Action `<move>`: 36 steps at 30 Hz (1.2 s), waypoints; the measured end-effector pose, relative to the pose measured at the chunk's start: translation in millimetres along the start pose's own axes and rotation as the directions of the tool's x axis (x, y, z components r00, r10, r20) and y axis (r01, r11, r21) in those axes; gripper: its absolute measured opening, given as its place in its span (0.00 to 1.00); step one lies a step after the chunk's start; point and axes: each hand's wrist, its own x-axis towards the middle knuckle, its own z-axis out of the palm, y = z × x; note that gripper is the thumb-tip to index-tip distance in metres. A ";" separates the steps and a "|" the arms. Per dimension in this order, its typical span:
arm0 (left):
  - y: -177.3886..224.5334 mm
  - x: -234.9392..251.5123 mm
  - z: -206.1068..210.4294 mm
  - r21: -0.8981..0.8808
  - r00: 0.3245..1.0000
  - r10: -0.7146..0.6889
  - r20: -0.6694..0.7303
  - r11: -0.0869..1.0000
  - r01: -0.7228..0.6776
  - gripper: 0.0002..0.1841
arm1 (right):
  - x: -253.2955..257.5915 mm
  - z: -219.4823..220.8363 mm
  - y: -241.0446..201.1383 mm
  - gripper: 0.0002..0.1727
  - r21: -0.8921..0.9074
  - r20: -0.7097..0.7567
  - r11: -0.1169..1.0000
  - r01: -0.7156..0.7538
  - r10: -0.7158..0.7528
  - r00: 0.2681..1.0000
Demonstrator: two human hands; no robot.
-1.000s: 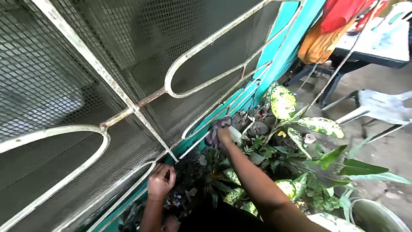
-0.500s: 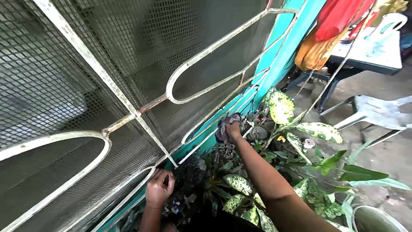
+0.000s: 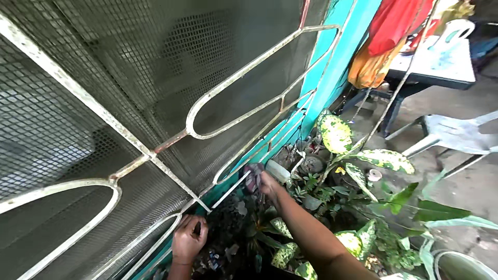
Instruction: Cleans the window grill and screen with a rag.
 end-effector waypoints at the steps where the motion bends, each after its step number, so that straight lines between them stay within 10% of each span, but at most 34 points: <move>1: -0.3 -0.4 0.1 0.001 1.000 0.001 0.001 1.000 -0.001 0.19 | 8.5 -8.5 -9.0 0.16 0.047 -0.010 0.998 0.030 -0.029 1.000; 11: 0.5 -0.6 0.8 0.013 1.000 0.011 0.012 1.000 -0.011 0.18 | 15.6 -23.6 -2.3 0.28 0.210 -0.004 0.977 0.046 -0.047 0.999; 21: 1.6 -1.0 0.2 0.004 0.999 -0.034 0.022 0.999 0.034 0.18 | -53.5 47.2 67.3 0.13 -0.338 0.393 0.935 -0.107 0.244 0.887; 27: -0.3 -0.6 0.0 0.008 0.999 -0.028 0.016 1.000 0.028 0.20 | -27.3 5.3 28.3 0.20 -0.038 0.217 0.999 0.006 0.003 0.976; 31: 1.6 -0.5 0.1 0.019 1.000 -0.026 0.015 0.999 0.026 0.20 | -2.4 -39.8 -23.4 0.20 0.140 -0.254 0.967 0.215 -0.175 0.951; 36: 2.3 0.3 0.3 0.029 1.000 -0.017 0.000 0.999 0.017 0.20 | 19.8 -39.6 -57.4 0.12 -0.056 -0.385 0.952 0.302 -0.300 0.873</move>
